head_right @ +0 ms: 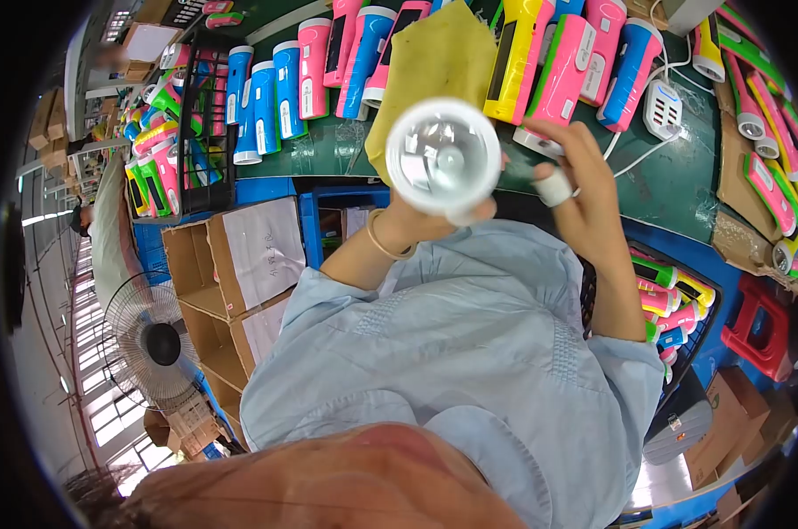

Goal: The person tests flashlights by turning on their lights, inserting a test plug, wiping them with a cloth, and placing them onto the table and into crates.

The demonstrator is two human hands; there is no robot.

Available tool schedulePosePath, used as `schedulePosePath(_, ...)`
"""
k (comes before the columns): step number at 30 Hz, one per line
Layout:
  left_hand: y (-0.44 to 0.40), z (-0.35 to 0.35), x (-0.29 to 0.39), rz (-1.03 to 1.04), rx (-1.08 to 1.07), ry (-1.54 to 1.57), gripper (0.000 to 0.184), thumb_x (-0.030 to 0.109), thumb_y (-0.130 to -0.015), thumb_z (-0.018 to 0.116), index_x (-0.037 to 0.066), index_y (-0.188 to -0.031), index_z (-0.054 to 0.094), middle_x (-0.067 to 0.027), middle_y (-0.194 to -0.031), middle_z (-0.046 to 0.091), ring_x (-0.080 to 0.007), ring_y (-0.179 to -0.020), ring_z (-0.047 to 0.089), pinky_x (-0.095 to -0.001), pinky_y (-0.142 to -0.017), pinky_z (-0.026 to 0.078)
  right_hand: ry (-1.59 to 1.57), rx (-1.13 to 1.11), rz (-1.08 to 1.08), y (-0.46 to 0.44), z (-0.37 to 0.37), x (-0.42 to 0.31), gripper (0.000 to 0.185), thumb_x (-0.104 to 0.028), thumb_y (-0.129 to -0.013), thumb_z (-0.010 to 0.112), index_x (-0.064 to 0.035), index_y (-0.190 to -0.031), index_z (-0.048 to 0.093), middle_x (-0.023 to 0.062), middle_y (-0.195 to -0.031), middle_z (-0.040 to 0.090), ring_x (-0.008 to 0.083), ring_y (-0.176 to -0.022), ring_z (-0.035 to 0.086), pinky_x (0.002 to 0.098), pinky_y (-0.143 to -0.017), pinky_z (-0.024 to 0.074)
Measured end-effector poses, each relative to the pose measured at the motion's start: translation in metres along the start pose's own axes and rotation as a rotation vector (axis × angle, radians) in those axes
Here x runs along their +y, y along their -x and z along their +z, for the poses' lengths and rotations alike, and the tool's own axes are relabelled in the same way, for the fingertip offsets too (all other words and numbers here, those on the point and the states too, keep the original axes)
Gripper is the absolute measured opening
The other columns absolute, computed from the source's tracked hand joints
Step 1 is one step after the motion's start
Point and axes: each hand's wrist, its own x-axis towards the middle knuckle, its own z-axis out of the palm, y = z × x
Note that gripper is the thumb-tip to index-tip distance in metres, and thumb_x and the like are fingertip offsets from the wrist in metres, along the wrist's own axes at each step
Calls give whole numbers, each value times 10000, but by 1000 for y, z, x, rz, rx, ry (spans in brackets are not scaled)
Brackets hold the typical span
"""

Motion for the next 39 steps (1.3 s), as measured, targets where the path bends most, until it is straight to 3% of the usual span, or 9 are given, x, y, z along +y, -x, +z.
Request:
schedulePosePath(1, -2, 3, 5, -96, 50, 90, 719, 143, -665, 779, 33, -1227, 344, -104, -1093, 506, -202, -905, 573, -319, -770, 477, 91, 35, -26, 3, -3, 7, 228, -174, -907, 490, 12, -1012, 570, 108, -867, 554, 174, -812, 534, 262, -711, 406)
schedulePosePath(4, -14, 9, 24, -256, 169, 290, 387, 28, -761, 648, 7, -1079, 428, -85, -870, 548, -172, -686, 593, -309, -577, 510, -46, 26, 186, 14, -8, 9, 219, -171, -907, 492, 16, -948, 597, 95, -822, 577, 150, -784, 535, 248, -707, 406)
schedulePosePath(7, -18, 8, 19, -237, 126, 353, 352, 29, -797, 608, 12, -1086, 408, -90, -865, 545, -181, -638, 589, -315, -552, 510, -157, -27, 279, 13, -5, -1, 198, -141, -904, 489, 22, -881, 598, 66, -781, 590, 128, -726, 536, 236, -687, 408)
schedulePosePath(14, -23, 0, 15, -200, 70, 82, 482, 10, -802, 587, 24, -1197, 312, -100, -908, 546, -190, -771, 615, -324, -655, 527, -130, 187, 43, -2, 11, -11, 211, -145, -894, 509, 20, -778, 571, 19, -639, 541, 94, -600, 489, 219, -568, 381)
schedulePosePath(20, -33, 1, 34, -271, 21, 99, 606, 84, -736, 695, -3, -1212, 330, -91, -1104, 493, -167, -1008, 536, -307, -841, 458, -242, 14, 57, -16, -8, -29, 259, -170, -918, 483, 21, -754, 544, 17, -619, 499, 81, -574, 443, 234, -521, 339)
schedulePosePath(23, -33, 4, 20, -220, 54, -77, 557, 45, -714, 692, 16, -1178, 384, -81, -976, 551, -153, -788, 604, -284, -701, 506, 13, 7, -1, -28, -2, -23, 167, -106, -869, 522, 34, -789, 566, 56, -602, 500, 110, -539, 439, 253, -497, 343)
schedulePosePath(28, -37, 8, 16, -71, 159, -306, 560, 56, -665, 713, 9, -1132, 409, -85, -975, 539, -165, -861, 561, -296, -736, 469, 62, -146, 94, -29, -9, -21, 121, -77, -826, 560, 37, -788, 570, 109, -616, 495, 200, -507, 456, 292, -480, 352)
schedulePosePath(34, -44, 17, 14, 10, 247, -421, 616, 75, -640, 733, -12, -1139, 383, -135, -987, 511, -251, -902, 541, -349, -769, 445, 378, 133, -84, -30, 9, -22, 124, -92, -836, 556, 27, -799, 559, 160, -650, 524, 308, -540, 504, 365, -495, 375)
schedulePosePath(39, -49, 20, 9, 169, 261, -595, 662, 127, -662, 751, -23, -1166, 348, -169, -1011, 502, -301, -910, 530, -367, -779, 440, 335, 98, -11, -29, 5, -16, 150, -114, -854, 536, 27, -805, 551, 177, -656, 528, 338, -565, 516, 384, -512, 385)
